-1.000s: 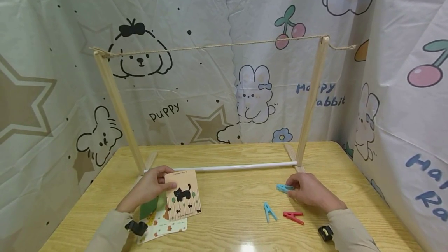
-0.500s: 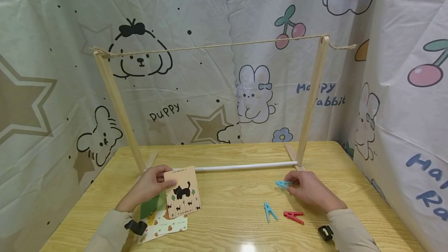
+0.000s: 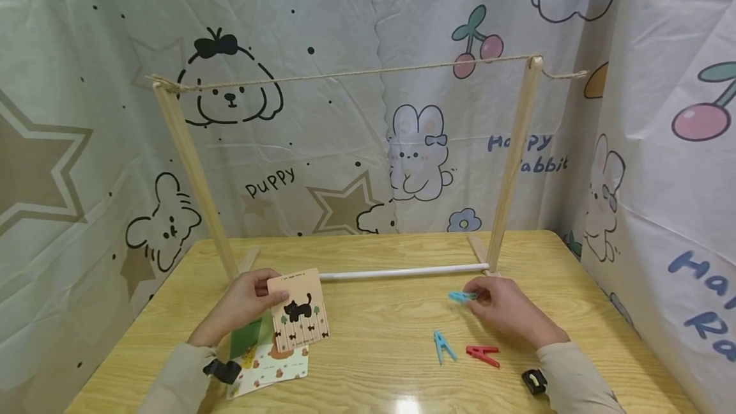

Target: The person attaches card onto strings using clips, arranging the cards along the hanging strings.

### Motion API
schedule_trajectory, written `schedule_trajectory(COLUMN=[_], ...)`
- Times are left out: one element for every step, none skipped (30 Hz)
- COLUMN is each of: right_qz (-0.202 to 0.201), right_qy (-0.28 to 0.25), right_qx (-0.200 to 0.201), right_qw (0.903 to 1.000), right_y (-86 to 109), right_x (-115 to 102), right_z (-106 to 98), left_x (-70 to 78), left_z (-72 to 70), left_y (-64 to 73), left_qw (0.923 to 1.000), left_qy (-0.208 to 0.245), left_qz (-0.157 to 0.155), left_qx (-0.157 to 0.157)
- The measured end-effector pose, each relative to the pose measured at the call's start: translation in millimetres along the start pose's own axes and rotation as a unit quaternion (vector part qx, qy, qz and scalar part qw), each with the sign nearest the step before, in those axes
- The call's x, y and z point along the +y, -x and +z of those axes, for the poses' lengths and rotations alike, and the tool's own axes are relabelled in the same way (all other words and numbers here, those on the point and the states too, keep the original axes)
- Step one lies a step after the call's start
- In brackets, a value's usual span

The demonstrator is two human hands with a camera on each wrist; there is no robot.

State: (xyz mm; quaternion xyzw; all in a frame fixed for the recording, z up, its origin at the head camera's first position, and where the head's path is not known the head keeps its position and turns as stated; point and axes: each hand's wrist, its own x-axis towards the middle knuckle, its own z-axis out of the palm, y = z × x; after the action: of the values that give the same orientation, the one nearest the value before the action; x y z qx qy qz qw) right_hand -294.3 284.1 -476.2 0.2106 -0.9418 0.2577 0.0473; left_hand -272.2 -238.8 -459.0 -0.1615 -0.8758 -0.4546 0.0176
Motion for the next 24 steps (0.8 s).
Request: schedule_trajectory(right_qz=[-0.004,-0.009,-0.012,-0.014,-0.015,-0.016,-0.016,-0.016,-0.016,-0.017,-0.017,-0.018,-0.019,-0.020,-0.021,-0.022,-0.023,-0.023,-0.024,-0.023,-0.023,-0.023,-0.023,-0.021], right_qy=[0.001,0.002,0.003,0.004,0.003,0.002,0.001,0.001,-0.001,-0.003,-0.005,-0.007,-0.008,-0.009,-0.010,-0.012,-0.012,-0.013,-0.014,-0.014,-0.014,-0.014,-0.013,-0.013], right_qx=[0.004,0.007,0.010,0.011,0.012,0.013,0.013,0.013,0.014,0.015,0.017,0.019,0.021,0.023,0.025,0.027,0.029,0.030,0.031,0.033,0.035,0.036,0.038,0.041], right_qw=[1.0000,0.9999,0.9999,0.9998,0.9998,0.9998,0.9998,0.9998,0.9998,0.9997,0.9997,0.9996,0.9996,0.9995,0.9994,0.9993,0.9993,0.9992,0.9991,0.9991,0.9990,0.9990,0.9989,0.9989], right_y=[-0.4,-0.7,-0.8,-0.9,-1.1,-1.1,-1.2,-1.2,-1.1,-0.9,-0.8,-0.7,-0.5,-0.4,-0.4,-0.3,-0.3,-0.3,-0.3,-0.4,-0.4,-0.3,-0.3,-0.2], right_x=[-0.4,-0.7,-1.0,-1.3,-1.5,-1.7,-2.0,-2.2,-2.5,-2.7,-2.9,-3.0,-3.1,-3.1,-3.1,-3.2,-3.3,-3.5,-3.6,-3.7,-3.9,-4.1,-4.4,-4.5], right_z=[-0.5,-0.8,-1.2,-1.5,-1.6,-1.7,-1.8,-1.8,-1.8,-1.8,-1.7,-1.6,-1.5,-1.3,-1.1,-0.9,-0.7,-0.6,-0.5,-0.4,-0.4,-0.4,-0.5,-0.4], left_x=[0.2,0.2,0.3,0.4,0.8,1.2,1.7,2.3,2.6,2.8,3.0,3.0,3.0,2.9,2.7,2.5,2.5,2.4,2.3,2.2,2.4,2.6,3.0,3.5], left_z=[-0.3,-0.7,-0.9,-1.1,-1.3,-1.6,-1.9,-2.1,-2.3,-2.6,-2.9,-3.0,-3.2,-3.3,-3.5,-3.7,-3.8,-4.0,-4.2,-4.4,-4.5,-4.6,-4.8,-4.9], left_y=[0.1,0.0,0.1,0.1,0.1,0.1,0.3,0.4,0.4,0.4,0.3,0.2,0.0,-0.2,-0.4,-0.6,-0.8,-0.9,-1.0,-1.0,-0.9,-0.8,-0.6,-0.4], left_qw=[1.0000,1.0000,1.0000,1.0000,0.9999,0.9999,0.9999,0.9999,0.9999,0.9999,0.9999,0.9998,0.9998,0.9998,0.9998,0.9997,0.9997,0.9997,0.9996,0.9996,0.9996,0.9995,0.9994,0.9994], left_qy=[0.001,0.003,0.004,0.005,0.007,0.007,0.006,0.006,0.006,0.005,0.005,0.004,0.004,0.004,0.004,0.004,0.004,0.002,0.001,0.000,0.000,-0.001,-0.004,-0.005], left_qz=[0.001,0.004,0.005,0.006,0.007,0.007,0.006,0.006,0.004,0.007,0.007,0.008,0.008,0.009,0.010,0.011,0.010,0.010,0.010,0.009,0.009,0.009,0.008,0.008], left_qx=[0.001,0.001,0.002,0.004,0.005,0.006,0.007,0.009,0.010,0.011,0.013,0.015,0.016,0.018,0.019,0.020,0.022,0.023,0.025,0.027,0.028,0.030,0.032,0.034])
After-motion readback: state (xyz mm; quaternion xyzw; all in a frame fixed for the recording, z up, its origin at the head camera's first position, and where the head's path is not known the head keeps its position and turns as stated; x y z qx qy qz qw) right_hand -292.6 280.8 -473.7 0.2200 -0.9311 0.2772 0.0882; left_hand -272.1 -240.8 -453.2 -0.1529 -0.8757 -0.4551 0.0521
